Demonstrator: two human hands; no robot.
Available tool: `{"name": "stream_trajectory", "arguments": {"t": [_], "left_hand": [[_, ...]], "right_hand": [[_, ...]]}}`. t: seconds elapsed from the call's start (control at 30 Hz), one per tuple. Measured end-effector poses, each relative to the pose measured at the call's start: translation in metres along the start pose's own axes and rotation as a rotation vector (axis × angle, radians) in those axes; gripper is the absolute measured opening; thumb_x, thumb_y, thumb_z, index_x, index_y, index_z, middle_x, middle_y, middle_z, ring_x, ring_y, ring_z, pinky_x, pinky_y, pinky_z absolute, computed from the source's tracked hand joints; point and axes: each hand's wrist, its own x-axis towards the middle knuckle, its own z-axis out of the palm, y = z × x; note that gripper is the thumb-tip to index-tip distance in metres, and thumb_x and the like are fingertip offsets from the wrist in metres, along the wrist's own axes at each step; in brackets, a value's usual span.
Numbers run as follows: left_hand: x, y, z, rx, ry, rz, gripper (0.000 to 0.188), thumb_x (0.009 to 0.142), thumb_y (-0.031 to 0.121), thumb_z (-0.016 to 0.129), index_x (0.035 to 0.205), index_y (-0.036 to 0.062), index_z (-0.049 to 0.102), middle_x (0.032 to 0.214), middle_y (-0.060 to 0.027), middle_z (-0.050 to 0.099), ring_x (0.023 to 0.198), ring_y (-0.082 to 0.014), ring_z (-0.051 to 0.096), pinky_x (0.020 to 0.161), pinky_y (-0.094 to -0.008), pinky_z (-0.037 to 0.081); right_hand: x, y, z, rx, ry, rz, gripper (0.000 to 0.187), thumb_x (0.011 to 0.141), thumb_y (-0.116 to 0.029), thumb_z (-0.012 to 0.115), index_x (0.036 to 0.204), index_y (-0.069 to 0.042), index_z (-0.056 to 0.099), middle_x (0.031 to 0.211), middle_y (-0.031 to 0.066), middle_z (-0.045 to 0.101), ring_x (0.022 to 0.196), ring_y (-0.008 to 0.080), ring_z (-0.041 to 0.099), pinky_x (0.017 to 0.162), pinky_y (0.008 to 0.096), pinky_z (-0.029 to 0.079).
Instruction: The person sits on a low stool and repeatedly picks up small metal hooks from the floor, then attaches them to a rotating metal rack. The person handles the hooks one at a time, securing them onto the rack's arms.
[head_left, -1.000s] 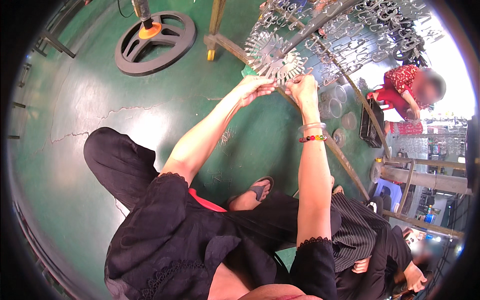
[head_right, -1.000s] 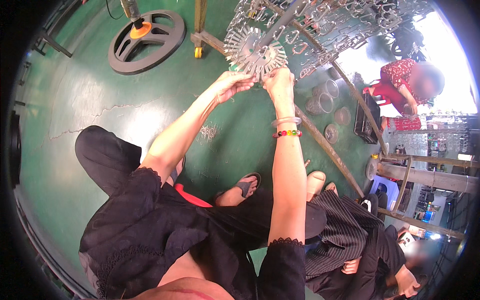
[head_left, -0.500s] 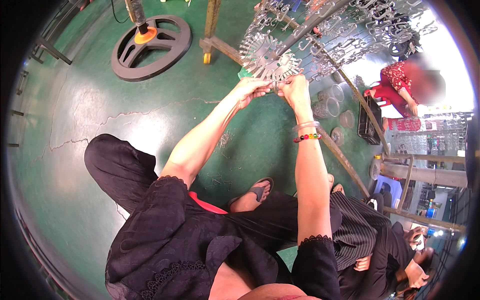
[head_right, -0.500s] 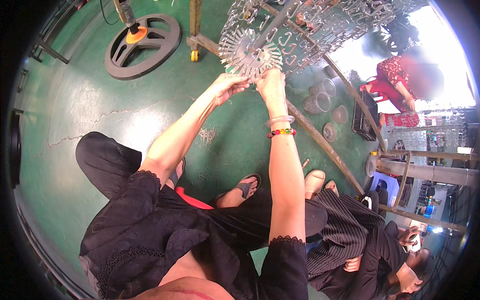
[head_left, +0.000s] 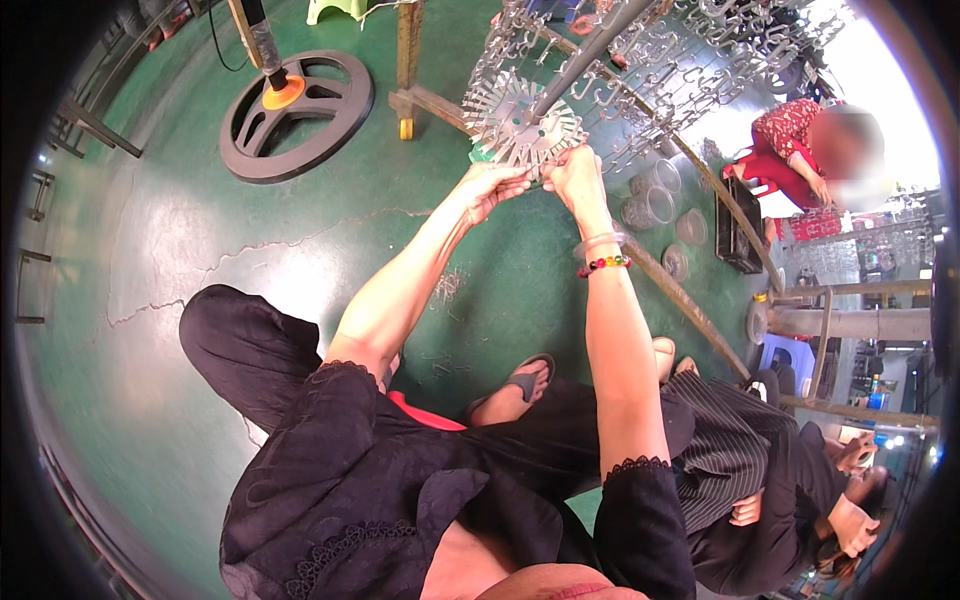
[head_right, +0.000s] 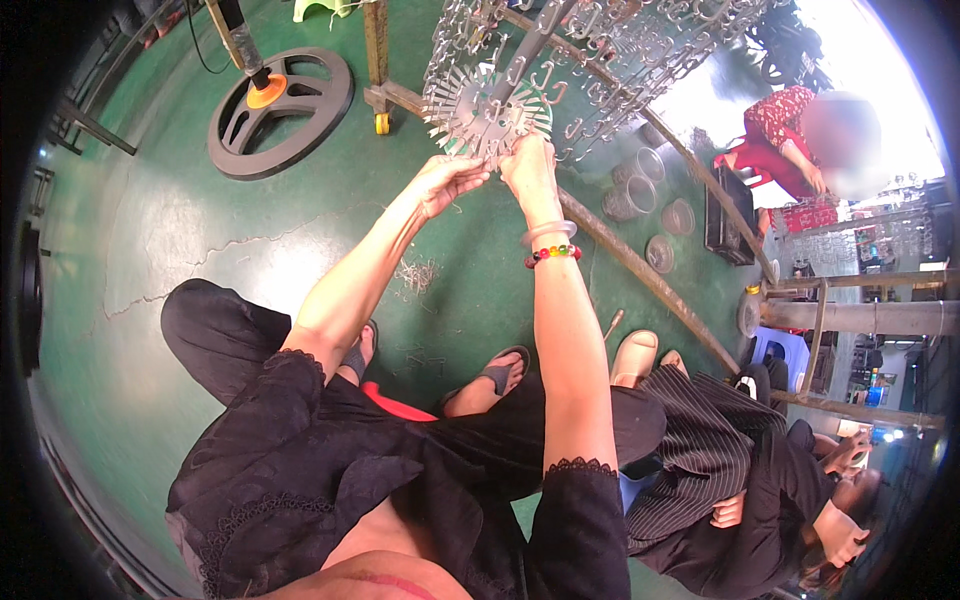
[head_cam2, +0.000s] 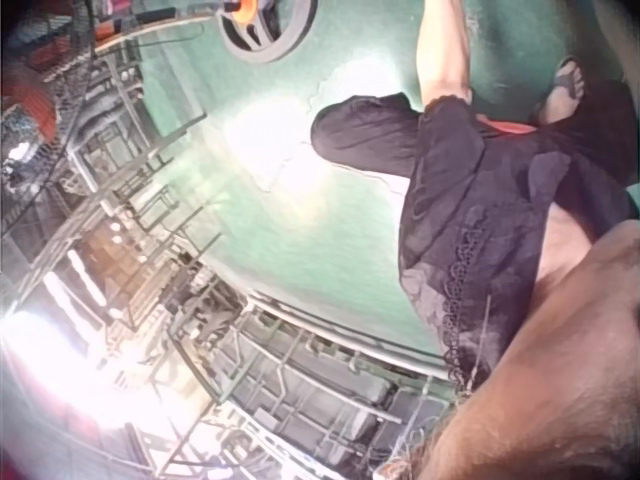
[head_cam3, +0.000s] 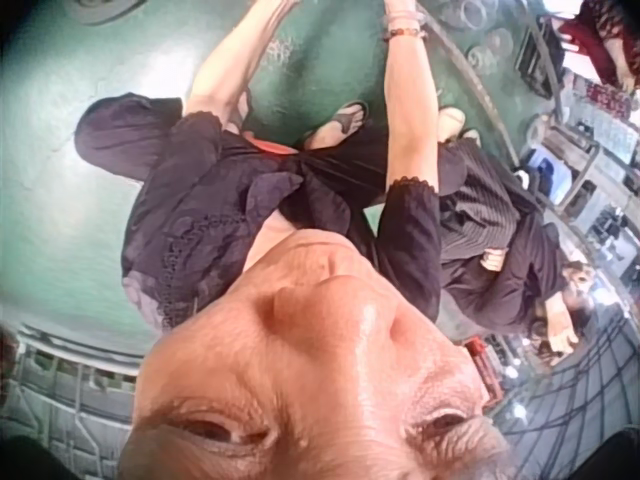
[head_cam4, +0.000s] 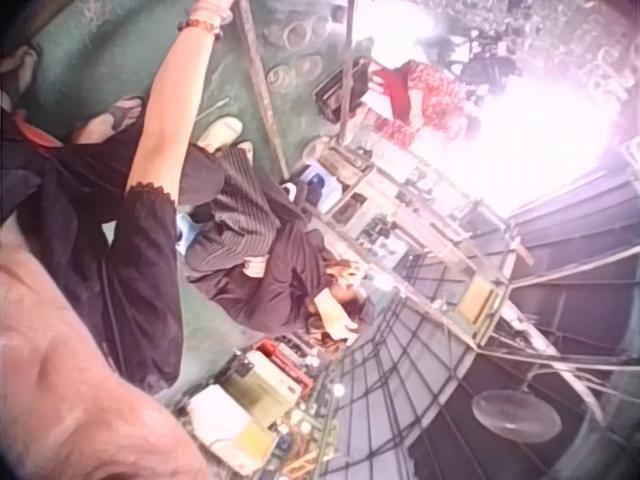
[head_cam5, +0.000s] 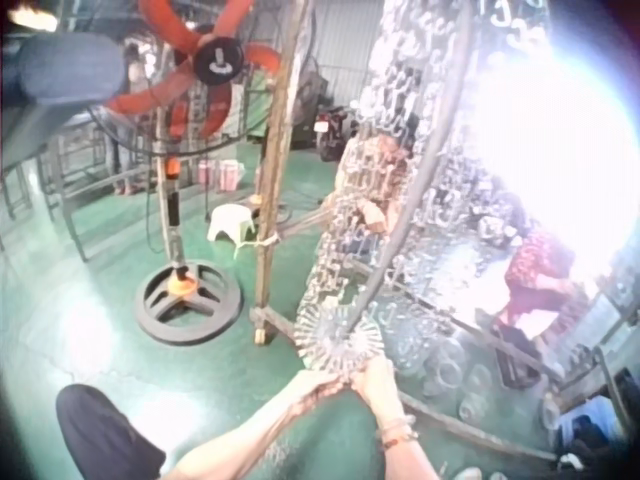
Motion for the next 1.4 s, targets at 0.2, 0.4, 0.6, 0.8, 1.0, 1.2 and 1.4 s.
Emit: {"name": "stream_trajectory", "arguments": {"t": [0.2,0.4,0.6,0.8,1.0,1.2,1.4], "left_hand": [[0.000,-0.001,-0.002,-0.007,-0.008,0.006,0.021,0.085,0.011,0.063,0.100,-0.0050,0.063,0.093,-0.0119,0.068,0.085,-0.0184,0.066,0.081,-0.0275,0.053],[-0.003,0.001,-0.002,-0.015,-0.015,-0.001,0.024,0.085,0.011,0.064,0.103,-0.0041,0.063,0.097,-0.0116,0.067,0.087,-0.0178,0.065,0.082,-0.0278,0.053],[-0.002,-0.016,-0.011,-0.043,-0.013,0.009,0.026,0.083,0.012,0.066,0.105,-0.0024,0.062,0.102,-0.0111,0.066,0.092,-0.0198,0.064,0.084,-0.0329,0.052],[-0.013,-0.008,-0.019,0.056,-0.174,-0.047,0.020,0.083,0.012,0.066,0.099,0.0001,0.064,0.097,-0.0082,0.068,0.085,-0.0146,0.064,0.074,-0.0293,0.054],[-0.049,-0.054,-0.081,1.086,-0.062,-0.155,0.023,0.079,0.023,0.073,0.096,0.0076,0.069,0.089,-0.0029,0.069,0.082,-0.0123,0.063,0.071,-0.0259,0.051],[-0.095,-0.152,-0.127,1.737,-0.430,-0.043,0.015,0.073,0.021,0.069,0.085,0.0121,0.068,0.078,-0.0101,0.066,0.080,-0.0280,0.064,0.073,-0.0394,0.050],[-0.142,-0.218,-0.107,1.915,-0.475,0.106,0.020,0.076,0.022,0.056,0.080,0.0026,0.061,0.082,-0.0181,0.058,0.086,-0.0325,0.056,0.075,-0.0427,0.047]], "right_hand": [[-0.002,-0.006,0.000,0.063,-0.028,0.057,0.013,0.072,-0.005,0.066,0.074,0.007,0.066,0.065,0.0149,0.066,0.057,0.0189,0.067,0.057,0.0298,0.053],[-0.012,-0.021,-0.010,0.088,-0.018,0.093,0.013,0.072,-0.007,0.065,0.068,0.005,0.065,0.060,0.0141,0.065,0.058,0.0172,0.067,0.059,0.0301,0.054],[-0.019,0.012,0.012,-0.136,0.161,-0.190,0.015,0.070,-0.018,0.066,0.071,-0.005,0.071,0.060,0.0108,0.066,0.062,0.0221,0.067,0.064,0.0342,0.054],[-0.043,-0.008,0.000,0.207,0.190,-0.046,0.012,0.075,-0.005,0.064,0.081,0.006,0.065,0.063,0.0154,0.063,0.056,0.0183,0.064,0.052,0.0303,0.050],[-0.104,0.019,-0.023,0.133,-0.331,0.023,0.023,0.077,-0.014,0.065,0.093,0.003,0.066,0.071,0.0147,0.066,0.058,0.0171,0.065,0.057,0.0320,0.051],[-0.183,0.063,-0.073,-0.180,-0.965,-0.098,0.037,0.073,-0.011,0.071,0.107,0.000,0.064,0.100,0.0193,0.066,0.092,0.0321,0.064,0.081,0.0374,0.050],[-0.216,0.103,-0.090,-0.116,-0.667,-0.076,0.033,0.074,-0.016,0.068,0.103,-0.002,0.066,0.100,0.0215,0.063,0.095,0.0356,0.060,0.083,0.0410,0.048]]}}
